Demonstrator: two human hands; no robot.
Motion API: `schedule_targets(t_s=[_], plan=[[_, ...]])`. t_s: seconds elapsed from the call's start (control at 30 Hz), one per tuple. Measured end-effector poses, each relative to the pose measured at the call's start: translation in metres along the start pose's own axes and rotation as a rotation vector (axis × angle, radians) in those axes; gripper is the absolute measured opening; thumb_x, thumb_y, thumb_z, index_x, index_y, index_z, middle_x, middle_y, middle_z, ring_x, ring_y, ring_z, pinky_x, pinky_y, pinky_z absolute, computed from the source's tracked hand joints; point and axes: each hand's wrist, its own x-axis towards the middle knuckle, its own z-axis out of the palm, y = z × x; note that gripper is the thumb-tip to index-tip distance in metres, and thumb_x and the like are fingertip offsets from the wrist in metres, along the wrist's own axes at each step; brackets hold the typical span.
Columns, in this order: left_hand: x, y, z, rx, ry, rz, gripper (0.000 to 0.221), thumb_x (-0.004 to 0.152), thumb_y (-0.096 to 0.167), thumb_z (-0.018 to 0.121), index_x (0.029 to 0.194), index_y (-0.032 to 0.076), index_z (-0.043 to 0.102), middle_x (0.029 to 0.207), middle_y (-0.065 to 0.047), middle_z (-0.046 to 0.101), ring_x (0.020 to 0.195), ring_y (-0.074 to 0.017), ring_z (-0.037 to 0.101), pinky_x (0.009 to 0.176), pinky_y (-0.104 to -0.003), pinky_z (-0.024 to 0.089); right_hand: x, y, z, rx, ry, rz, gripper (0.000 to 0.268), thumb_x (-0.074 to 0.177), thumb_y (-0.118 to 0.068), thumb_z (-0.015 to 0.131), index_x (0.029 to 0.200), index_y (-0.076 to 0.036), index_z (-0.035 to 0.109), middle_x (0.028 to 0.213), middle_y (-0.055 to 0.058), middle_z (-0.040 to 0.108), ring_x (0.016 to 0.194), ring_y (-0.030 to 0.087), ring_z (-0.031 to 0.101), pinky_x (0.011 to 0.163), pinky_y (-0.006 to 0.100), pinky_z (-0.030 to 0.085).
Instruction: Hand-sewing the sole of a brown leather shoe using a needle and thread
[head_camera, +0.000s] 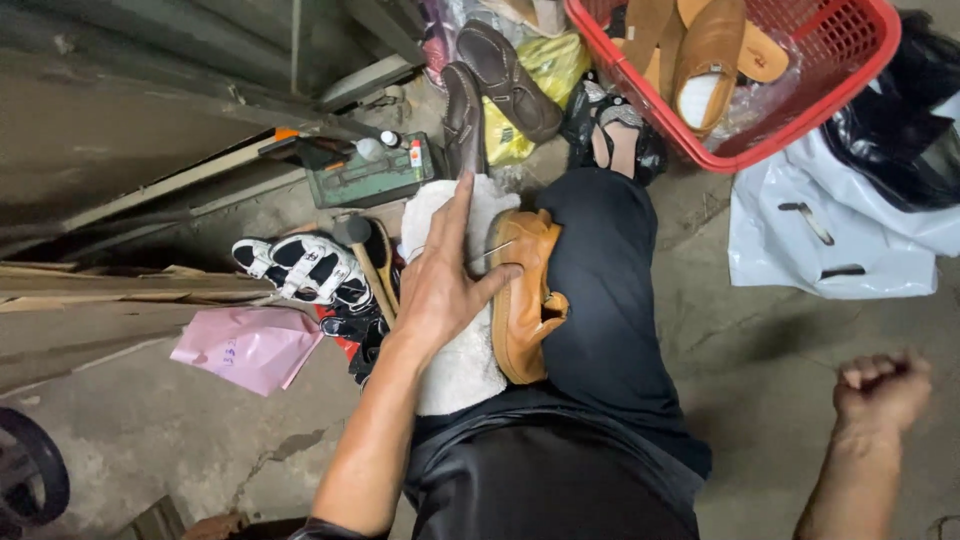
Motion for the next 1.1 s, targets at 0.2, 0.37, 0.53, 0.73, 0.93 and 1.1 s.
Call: schedule_targets(t_s=[0.2,0.37,0.53,0.73,0.93,1.1], plan=[[-0.008,-0.015,0.004,-0.187,0.075,0.041,0.085,0.084,0.039,0.079,0.155,0.017,0.038,0.144,-0.008,0.061,0.126,-0.0208,0.060,0.102,-0.034,0.045,-0.116,-0.018,0.101,-0.072,-0.246,-0.126,0.032,0.111,-0.038,0.061,0.087,-0.024,0.045,0.067,-0.011,0.028,0.055,0.004,0.022,0.052,0.021,0.015],[-0.020,-0.014,0.006,0.015,0.252,0.225,0.059,0.093,0.029,0.071,0.144,0.007,0.052,0.136,-0.009,0.058,0.098,-0.0202,0.064,0.077,-0.036,0.050,-0.177,-0.057,0.148,-0.019,-0.435,-0.139,0.032,0.109,-0.043,0.061,0.085,-0.022,0.055,0.063,-0.010,0.032,0.050,0.003,0.024,0.049,0.019,0.019],[-0.030,0.062,0.024,-0.258,0.290,0.573,0.023,0.104,0.008,0.055,0.121,-0.005,0.061,0.121,-0.018,0.065,0.119,-0.0328,0.064,0.104,-0.041,0.052,-0.284,-0.099,0.177,0.084,-0.793,-0.135,0.027,0.112,-0.041,0.057,0.093,-0.023,0.065,0.065,-0.011,0.034,0.051,0.000,0.030,0.053,0.015,0.026],[-0.044,0.144,0.081,-0.817,-0.641,0.304,0.069,0.093,0.039,0.055,0.157,0.018,0.040,0.136,-0.001,0.065,0.070,-0.0109,0.068,0.076,-0.024,0.056,-0.352,-0.106,0.177,-0.012,-1.001,-0.526,0.021,0.114,-0.028,0.057,0.106,-0.009,0.064,0.095,0.017,0.064,0.086,0.026,0.069,0.095,0.039,0.058],[-0.025,0.092,0.051,-0.616,-0.351,0.507,0.027,0.099,0.029,0.061,0.109,0.008,0.075,0.111,-0.009,0.078,0.101,-0.0177,0.074,0.094,-0.029,0.057,-0.322,-0.118,0.138,-0.335,-0.851,-0.697,0.031,0.117,-0.036,0.053,0.099,-0.013,0.061,0.119,0.015,0.063,0.106,0.027,0.071,0.105,0.041,0.066],[-0.022,0.073,0.013,-0.653,-0.153,0.461,0.017,0.102,0.014,0.058,0.097,0.001,0.068,0.117,-0.014,0.063,0.072,-0.0148,0.060,0.064,-0.025,0.056,-0.341,-0.096,0.163,0.018,-1.213,-0.399,0.020,0.111,-0.024,0.056,0.101,-0.012,0.068,0.059,-0.001,0.050,0.059,0.018,0.054,0.076,0.044,0.060]])
